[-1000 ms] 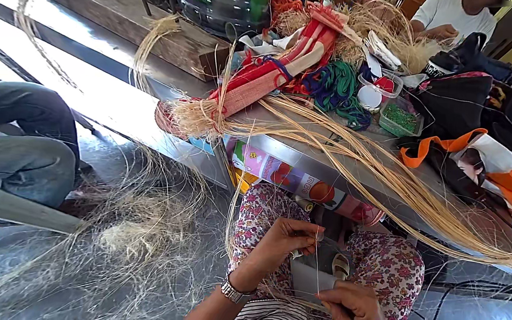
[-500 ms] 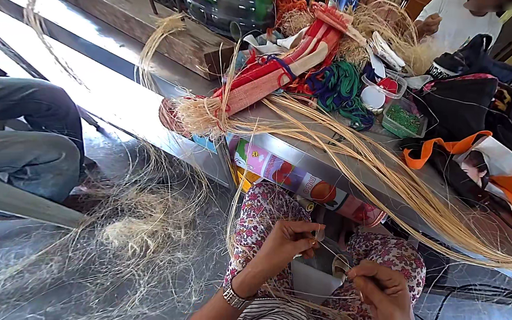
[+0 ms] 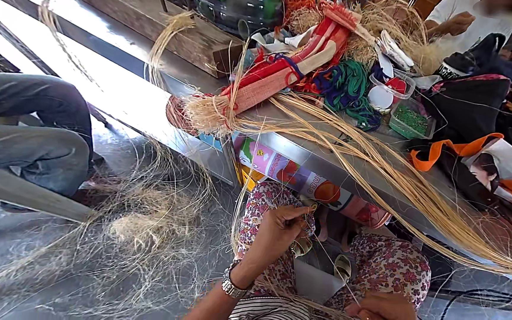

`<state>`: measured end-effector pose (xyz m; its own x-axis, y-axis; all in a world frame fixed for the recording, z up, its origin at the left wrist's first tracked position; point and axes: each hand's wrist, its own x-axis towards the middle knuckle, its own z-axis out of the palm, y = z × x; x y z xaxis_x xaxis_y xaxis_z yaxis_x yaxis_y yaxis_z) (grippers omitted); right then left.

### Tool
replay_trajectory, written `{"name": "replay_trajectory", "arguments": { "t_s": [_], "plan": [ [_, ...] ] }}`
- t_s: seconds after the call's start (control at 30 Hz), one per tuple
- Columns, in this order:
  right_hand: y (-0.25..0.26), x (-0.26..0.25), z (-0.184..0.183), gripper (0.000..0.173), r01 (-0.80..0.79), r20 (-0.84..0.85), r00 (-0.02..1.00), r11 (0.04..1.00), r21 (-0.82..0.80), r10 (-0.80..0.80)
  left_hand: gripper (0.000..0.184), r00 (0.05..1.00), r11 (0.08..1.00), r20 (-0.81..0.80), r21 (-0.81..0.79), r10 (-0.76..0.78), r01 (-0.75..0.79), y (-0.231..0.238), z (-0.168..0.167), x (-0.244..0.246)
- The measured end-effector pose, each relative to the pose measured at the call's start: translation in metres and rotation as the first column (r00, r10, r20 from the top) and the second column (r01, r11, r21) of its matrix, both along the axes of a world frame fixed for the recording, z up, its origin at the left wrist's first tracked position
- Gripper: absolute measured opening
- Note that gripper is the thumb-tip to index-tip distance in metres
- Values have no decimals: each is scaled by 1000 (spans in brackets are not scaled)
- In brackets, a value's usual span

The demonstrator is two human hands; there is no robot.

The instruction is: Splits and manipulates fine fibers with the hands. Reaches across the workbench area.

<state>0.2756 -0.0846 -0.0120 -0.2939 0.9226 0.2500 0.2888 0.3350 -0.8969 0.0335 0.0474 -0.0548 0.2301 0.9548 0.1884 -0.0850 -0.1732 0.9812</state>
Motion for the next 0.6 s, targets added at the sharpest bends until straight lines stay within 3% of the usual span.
{"name": "replay_trajectory", "arguments": {
  "t_s": [0.4,0.47,0.6],
  "plan": [
    [-6,-8,-11,30,-131,-64,989,991,-4,130,30,980,995,198,-101,-2,22,0,4,6],
    [-7,-8,-11,29,-81,-76,994,997,-8,81,31,977,996,212,-85,8,10,1,2,4],
    [-1,8,-8,21,189,-5,982,982,20,-189,35,939,981,338,-157,-57,116,4,5,-13]
  ]
}}
